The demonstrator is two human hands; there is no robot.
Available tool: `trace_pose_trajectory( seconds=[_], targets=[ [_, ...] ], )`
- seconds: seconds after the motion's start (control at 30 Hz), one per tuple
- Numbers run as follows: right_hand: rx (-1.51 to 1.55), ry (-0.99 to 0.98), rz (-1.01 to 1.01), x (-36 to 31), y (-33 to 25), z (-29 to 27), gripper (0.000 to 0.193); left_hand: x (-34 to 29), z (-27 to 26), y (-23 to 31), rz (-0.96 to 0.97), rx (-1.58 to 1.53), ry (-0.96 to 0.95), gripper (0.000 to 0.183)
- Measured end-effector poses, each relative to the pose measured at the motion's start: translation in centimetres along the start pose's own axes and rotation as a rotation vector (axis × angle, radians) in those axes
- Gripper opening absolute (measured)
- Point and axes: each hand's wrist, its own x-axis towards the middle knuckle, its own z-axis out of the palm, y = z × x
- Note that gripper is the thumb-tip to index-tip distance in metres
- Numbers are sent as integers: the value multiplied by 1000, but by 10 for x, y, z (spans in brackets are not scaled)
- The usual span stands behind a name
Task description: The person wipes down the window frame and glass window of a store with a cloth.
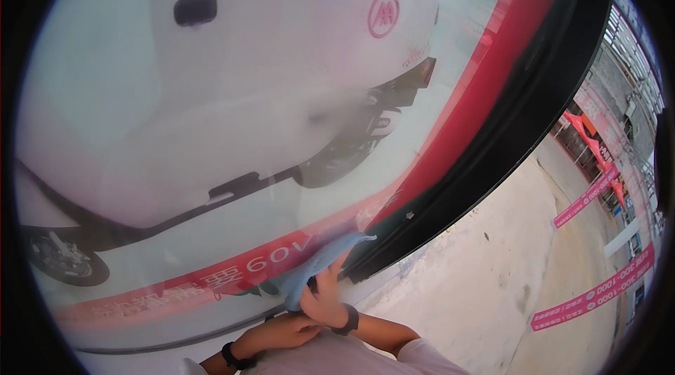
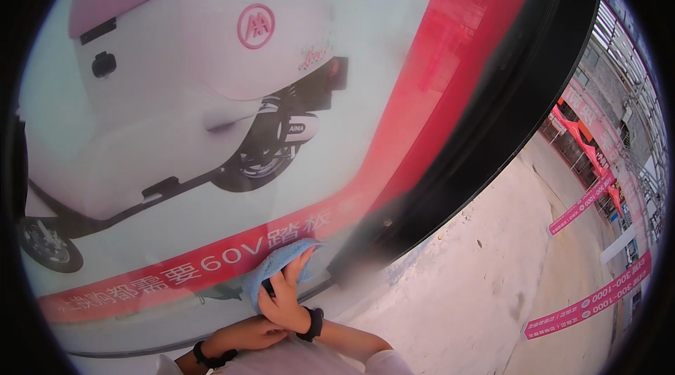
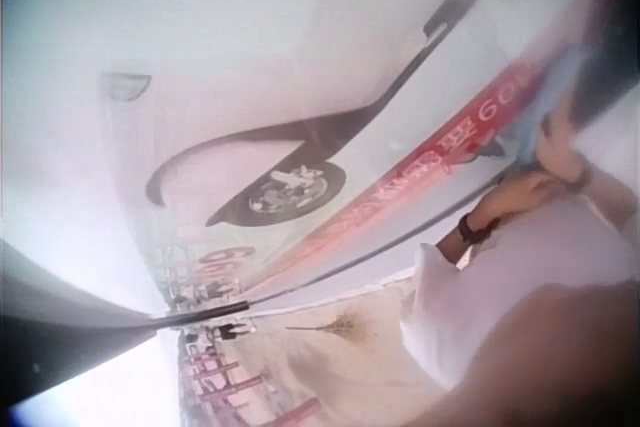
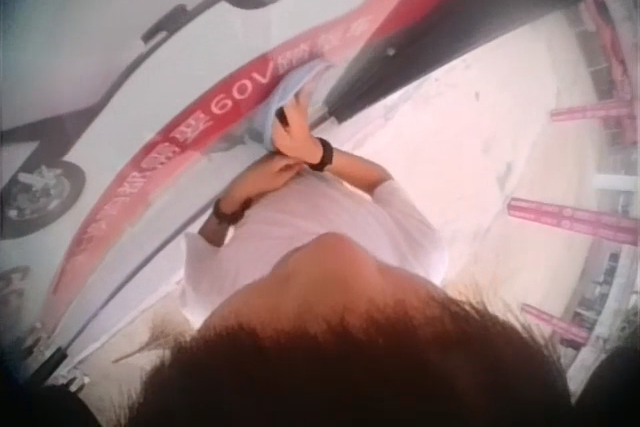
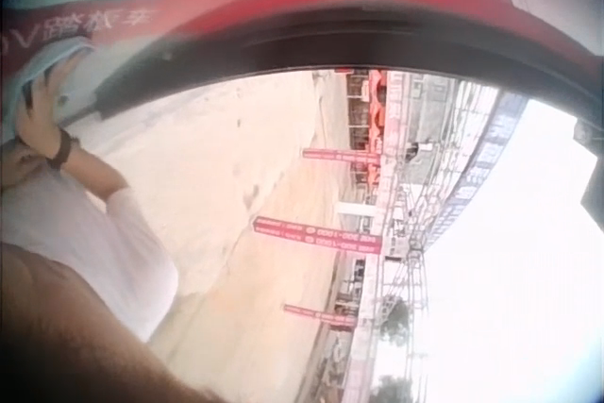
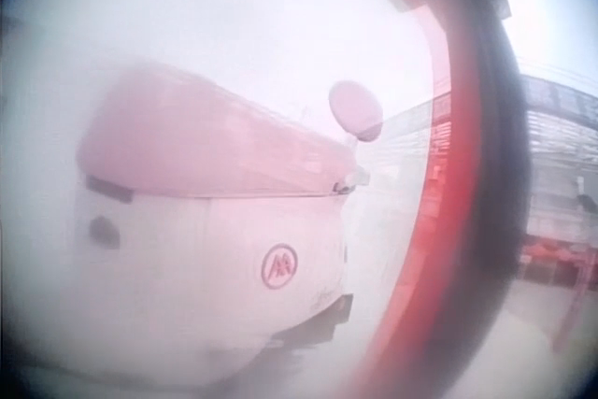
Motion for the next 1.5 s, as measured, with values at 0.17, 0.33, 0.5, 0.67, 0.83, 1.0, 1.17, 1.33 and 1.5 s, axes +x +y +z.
trace_pose_trajectory(
  seconds=[0.17,0.33,0.5,0.67,0.83,1.0,1.17,1.33,1.5],
  targets=[
    [-56,-284,-24,-9,-25,-4,43,-22,7,-4,-139,-366,-8,30],
    [-68,-329,-154,-5,-54,5,55,-27,32,8,-43,-241,430,30],
    [-40,-395,-253,18,-66,4,52,-19,40,24,7,-216,551,33],
    [-239,-629,-466,64,-91,-23,54,9,35,50,130,-115,830,28],
    [-266,-768,-571,108,-116,-41,61,40,35,81,217,-427,1192,30],
    [-471,-566,-724,120,-89,-62,63,66,47,7,177,-128,1554,35],
    [-445,-375,-702,109,-50,-87,63,53,43,1,8,595,1743,35],
    [-495,-250,-545,95,-1,-110,61,42,36,19,-25,806,1846,43],
    [-522,-208,-411,66,21,-116,61,14,5,53,-4,1115,1815,29]
  ],
)
